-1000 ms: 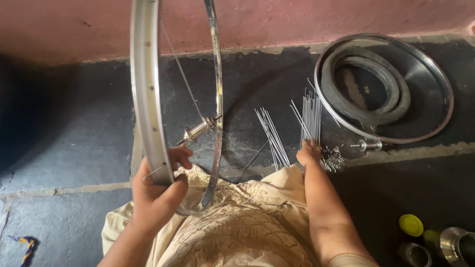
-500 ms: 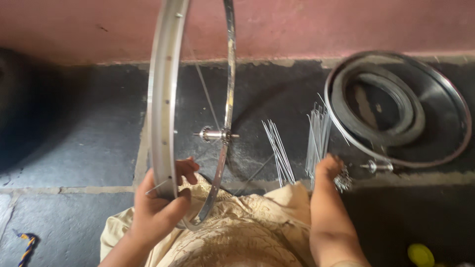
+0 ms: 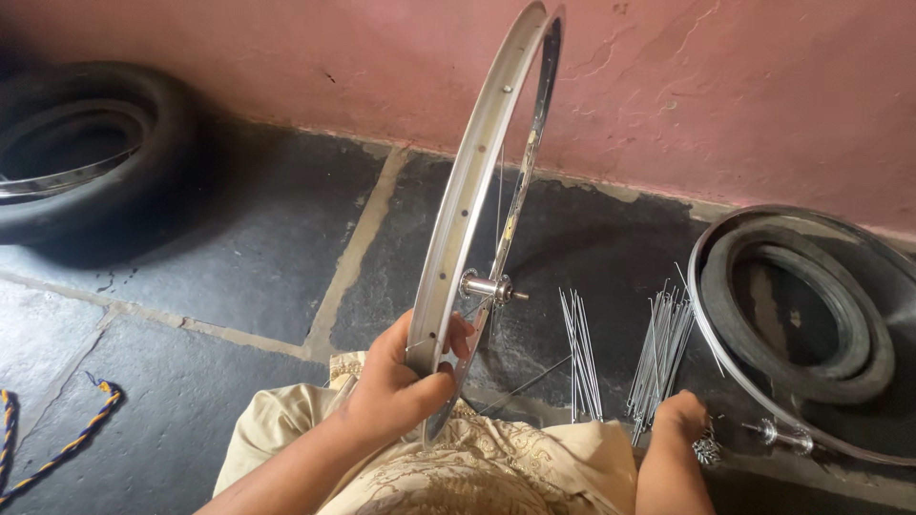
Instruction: The person sits on the floor and assembles a bicycle wheel by inserting spokes into the hub and rim. They first organize the spokes, then insert them into the hub, and finally attach them to the rim, tightening them by hand.
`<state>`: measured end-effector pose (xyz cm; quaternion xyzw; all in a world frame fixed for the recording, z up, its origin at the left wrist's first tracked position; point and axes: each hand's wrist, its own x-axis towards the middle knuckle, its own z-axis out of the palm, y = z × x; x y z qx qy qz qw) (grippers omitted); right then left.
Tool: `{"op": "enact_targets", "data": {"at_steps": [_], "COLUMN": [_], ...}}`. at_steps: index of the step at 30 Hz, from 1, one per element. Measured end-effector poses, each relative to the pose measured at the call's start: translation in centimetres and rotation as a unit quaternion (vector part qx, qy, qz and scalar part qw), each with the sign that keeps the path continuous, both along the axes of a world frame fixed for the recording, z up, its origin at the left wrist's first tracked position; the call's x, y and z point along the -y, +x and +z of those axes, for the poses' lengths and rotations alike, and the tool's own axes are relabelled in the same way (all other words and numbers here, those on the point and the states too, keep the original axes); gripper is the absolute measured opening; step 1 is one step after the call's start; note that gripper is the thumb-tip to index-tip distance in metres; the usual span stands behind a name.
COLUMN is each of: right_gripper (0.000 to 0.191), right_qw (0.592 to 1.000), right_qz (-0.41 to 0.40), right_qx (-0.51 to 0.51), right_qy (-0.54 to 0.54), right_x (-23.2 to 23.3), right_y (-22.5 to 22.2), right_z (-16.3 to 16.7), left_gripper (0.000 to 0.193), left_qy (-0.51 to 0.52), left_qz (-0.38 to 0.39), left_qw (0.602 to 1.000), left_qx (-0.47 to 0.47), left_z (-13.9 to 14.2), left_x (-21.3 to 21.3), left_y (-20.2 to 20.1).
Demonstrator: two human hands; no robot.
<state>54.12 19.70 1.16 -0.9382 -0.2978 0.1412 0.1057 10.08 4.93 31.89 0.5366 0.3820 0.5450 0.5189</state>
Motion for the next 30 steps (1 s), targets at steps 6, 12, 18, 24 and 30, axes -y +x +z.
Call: {"op": "enact_targets", "data": {"at_steps": [6, 12, 18, 24, 30], "right_gripper": [0.029, 0.019, 0.021, 0.015, 0.021], "right_qw": [1.000, 0.960, 0.723, 0.625, 0.527], "right_qz": [-0.013, 0.058, 0.147, 0.521, 0.678], "right_qx": [0.004, 0.073, -0.477, -0.275, -0.086], "right_qy": [0.006, 0.265, 0.478, 0.513, 0.506], "right_x": [0.3, 0.7, 4.2, 12.6, 14.4], "right_y": [0.9, -0.7, -12.1, -20.6, -25.0], "right_z": [-0.8, 0.2, 11.7, 30.0, 37.5], "left_gripper": [0.041, 0.042, 0.031, 0.038, 0.035], "left_qy": [0.057, -0.017, 0.045, 0.024, 0.082], "left_qz": [0.006, 0.005, 0.010, 0.012, 0.017], "left_qw": [0.998, 1.000, 0.999, 1.000, 0.996], "left_qx": [-0.011, -0.002, -0.016, 0.002, 0.010], "left_z": [-0.9, -1.2, -1.8, -2.6, -4.3], "left_x": [-0.5, -1.0, -2.0, -1.9, -1.4], "left_y": [0.6, 1.1, 2.3, 3.6, 4.5]}}
